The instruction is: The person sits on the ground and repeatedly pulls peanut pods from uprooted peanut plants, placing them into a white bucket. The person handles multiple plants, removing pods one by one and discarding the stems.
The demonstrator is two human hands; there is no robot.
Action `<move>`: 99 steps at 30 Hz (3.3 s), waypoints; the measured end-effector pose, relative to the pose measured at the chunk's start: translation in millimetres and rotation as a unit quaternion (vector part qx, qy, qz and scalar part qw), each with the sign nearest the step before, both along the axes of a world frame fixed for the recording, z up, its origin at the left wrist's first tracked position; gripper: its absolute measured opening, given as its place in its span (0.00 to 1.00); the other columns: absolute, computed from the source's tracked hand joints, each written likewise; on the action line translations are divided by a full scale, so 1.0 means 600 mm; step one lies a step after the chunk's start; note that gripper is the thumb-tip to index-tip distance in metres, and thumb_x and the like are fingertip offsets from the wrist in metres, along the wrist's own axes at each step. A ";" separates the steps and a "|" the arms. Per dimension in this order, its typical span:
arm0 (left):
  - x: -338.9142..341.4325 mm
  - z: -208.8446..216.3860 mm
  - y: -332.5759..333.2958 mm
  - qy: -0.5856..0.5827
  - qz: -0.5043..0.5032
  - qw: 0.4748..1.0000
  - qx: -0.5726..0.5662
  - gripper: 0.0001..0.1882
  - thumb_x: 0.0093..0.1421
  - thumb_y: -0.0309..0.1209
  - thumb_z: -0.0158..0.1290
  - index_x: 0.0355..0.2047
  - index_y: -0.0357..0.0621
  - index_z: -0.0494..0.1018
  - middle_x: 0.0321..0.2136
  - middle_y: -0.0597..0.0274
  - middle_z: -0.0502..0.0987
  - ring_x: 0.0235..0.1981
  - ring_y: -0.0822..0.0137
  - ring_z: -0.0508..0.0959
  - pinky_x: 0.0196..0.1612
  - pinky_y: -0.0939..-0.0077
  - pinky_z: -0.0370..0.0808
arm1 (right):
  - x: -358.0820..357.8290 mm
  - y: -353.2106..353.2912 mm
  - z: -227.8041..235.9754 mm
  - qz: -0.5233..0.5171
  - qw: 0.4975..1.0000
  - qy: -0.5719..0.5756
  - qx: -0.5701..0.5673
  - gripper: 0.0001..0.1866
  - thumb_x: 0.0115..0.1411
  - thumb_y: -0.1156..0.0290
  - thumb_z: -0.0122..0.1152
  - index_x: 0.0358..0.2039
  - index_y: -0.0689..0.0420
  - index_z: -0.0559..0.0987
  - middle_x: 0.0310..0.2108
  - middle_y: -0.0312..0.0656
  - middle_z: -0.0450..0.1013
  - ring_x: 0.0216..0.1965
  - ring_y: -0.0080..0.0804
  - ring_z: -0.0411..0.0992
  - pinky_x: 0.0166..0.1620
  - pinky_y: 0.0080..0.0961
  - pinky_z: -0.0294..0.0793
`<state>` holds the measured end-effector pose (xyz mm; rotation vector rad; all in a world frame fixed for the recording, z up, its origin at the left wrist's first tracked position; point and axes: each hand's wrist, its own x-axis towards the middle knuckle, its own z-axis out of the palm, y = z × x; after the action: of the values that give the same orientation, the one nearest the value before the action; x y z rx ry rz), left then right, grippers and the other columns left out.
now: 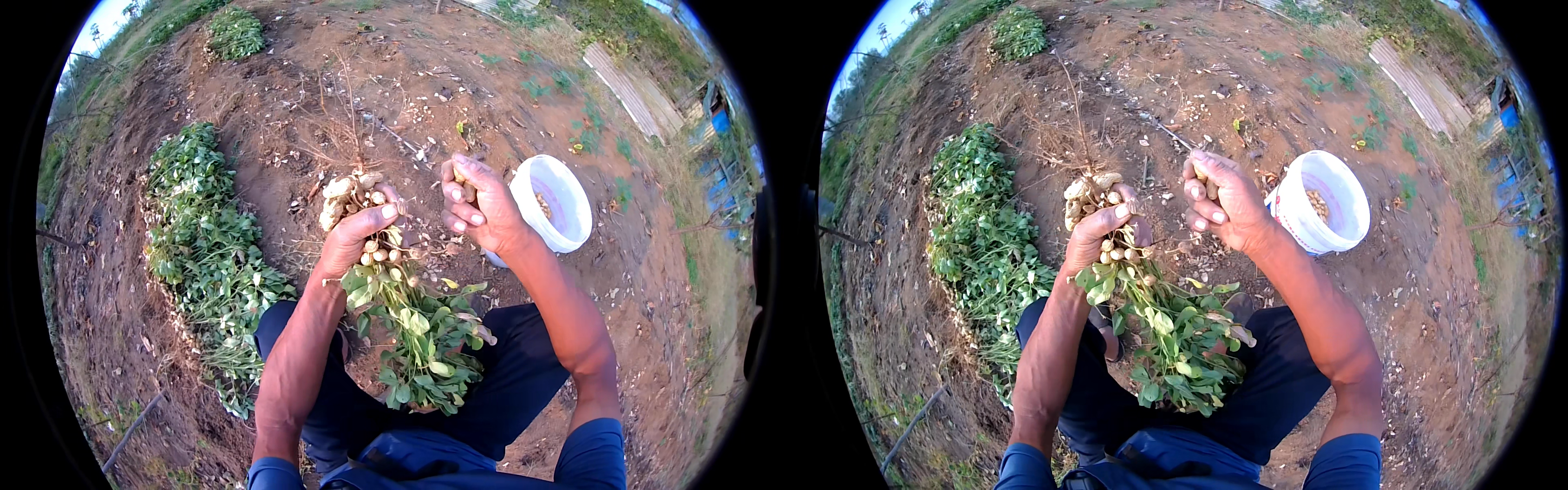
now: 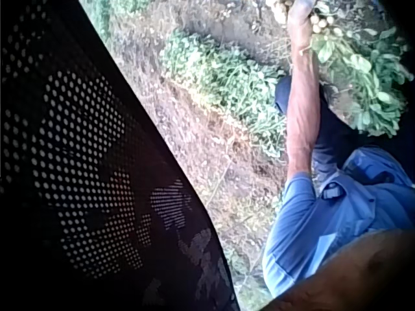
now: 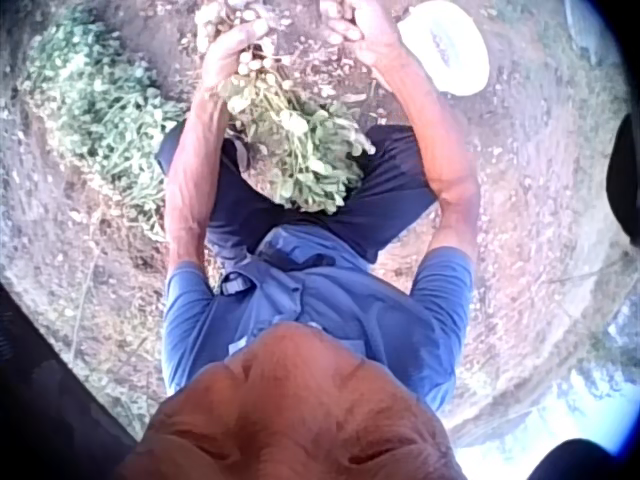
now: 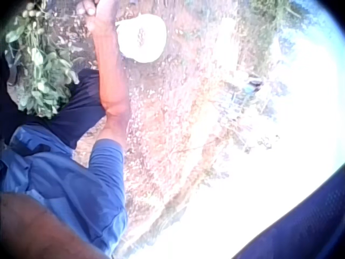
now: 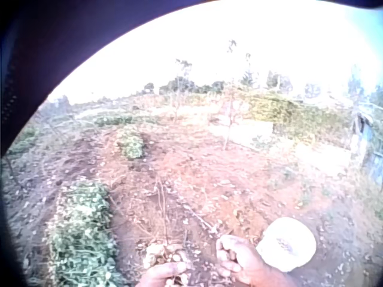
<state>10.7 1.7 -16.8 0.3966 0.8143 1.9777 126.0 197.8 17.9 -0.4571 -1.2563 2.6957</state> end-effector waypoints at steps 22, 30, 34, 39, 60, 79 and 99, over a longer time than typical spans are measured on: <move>-0.043 -0.019 0.017 0.044 0.111 0.990 -0.078 0.16 0.66 0.40 0.60 0.47 0.43 0.76 0.33 0.60 0.81 0.27 0.71 0.81 0.27 0.76 0.81 | 0.045 0.083 -0.001 0.156 0.863 -0.087 0.472 0.18 0.66 0.63 0.66 0.47 0.64 0.78 0.36 0.35 0.77 0.33 0.19 0.76 0.37 0.22 0.76; -0.027 -0.007 0.026 0.036 0.124 0.988 -0.081 0.11 0.67 0.34 0.60 0.44 0.41 0.75 0.27 0.63 0.80 0.21 0.75 0.78 0.20 0.81 0.75 | 0.008 -0.041 0.010 0.084 0.783 -0.007 0.616 0.31 0.56 0.57 0.76 0.52 0.64 0.76 0.37 0.38 0.76 0.33 0.23 0.72 0.38 0.26 0.75; -0.031 -0.020 0.029 0.038 0.135 0.987 -0.080 0.09 0.67 0.34 0.61 0.41 0.43 0.76 0.26 0.65 0.79 0.20 0.77 0.76 0.21 0.80 0.74 | 0.002 -0.059 0.000 0.099 0.793 0.000 0.601 0.30 0.53 0.61 0.77 0.51 0.63 0.77 0.42 0.52 0.80 0.41 0.41 0.80 0.46 0.37 0.77; -0.034 -0.031 0.028 0.061 0.124 0.984 -0.111 0.13 0.67 0.37 0.60 0.45 0.42 0.77 0.33 0.63 0.81 0.29 0.72 0.81 0.29 0.78 0.80 | 0.001 -0.063 -0.026 0.078 0.814 0.017 0.576 0.23 0.55 0.66 0.75 0.48 0.63 0.78 0.37 0.46 0.78 0.38 0.33 0.78 0.44 0.34 0.76; -0.016 -0.006 0.026 0.105 0.128 0.977 -0.132 0.14 0.64 0.39 0.63 0.40 0.42 0.76 0.29 0.61 0.81 0.26 0.71 0.80 0.27 0.76 0.79 | 0.014 -0.022 -0.005 0.275 0.923 -0.060 0.263 0.23 0.66 0.60 0.66 0.52 0.66 0.74 0.38 0.40 0.77 0.29 0.24 0.78 0.36 0.22 0.78; -0.009 -0.005 0.024 0.259 0.059 0.955 -0.133 0.12 0.63 0.34 0.64 0.42 0.40 0.79 0.30 0.68 0.81 0.31 0.75 0.77 0.34 0.75 0.76 | 0.017 -0.028 0.019 0.119 0.868 -0.068 0.477 0.16 0.71 0.62 0.58 0.34 0.64 0.76 0.28 0.38 0.77 0.20 0.20 0.72 0.24 0.23 0.72; -0.001 -0.024 0.035 0.589 0.168 0.742 -0.273 0.09 0.54 0.28 0.59 0.34 0.36 0.79 0.26 0.52 0.81 0.28 0.58 0.80 0.35 0.61 0.77 | 0.015 -0.050 -0.003 0.025 0.595 0.039 0.802 0.07 0.62 0.73 0.61 0.38 0.62 0.76 0.28 0.54 0.75 0.32 0.57 0.78 0.32 0.47 0.75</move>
<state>10.2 22.4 -31.0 1.2456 2.3234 1.4840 135.2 167.7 16.0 0.0242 -2.7681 0.5878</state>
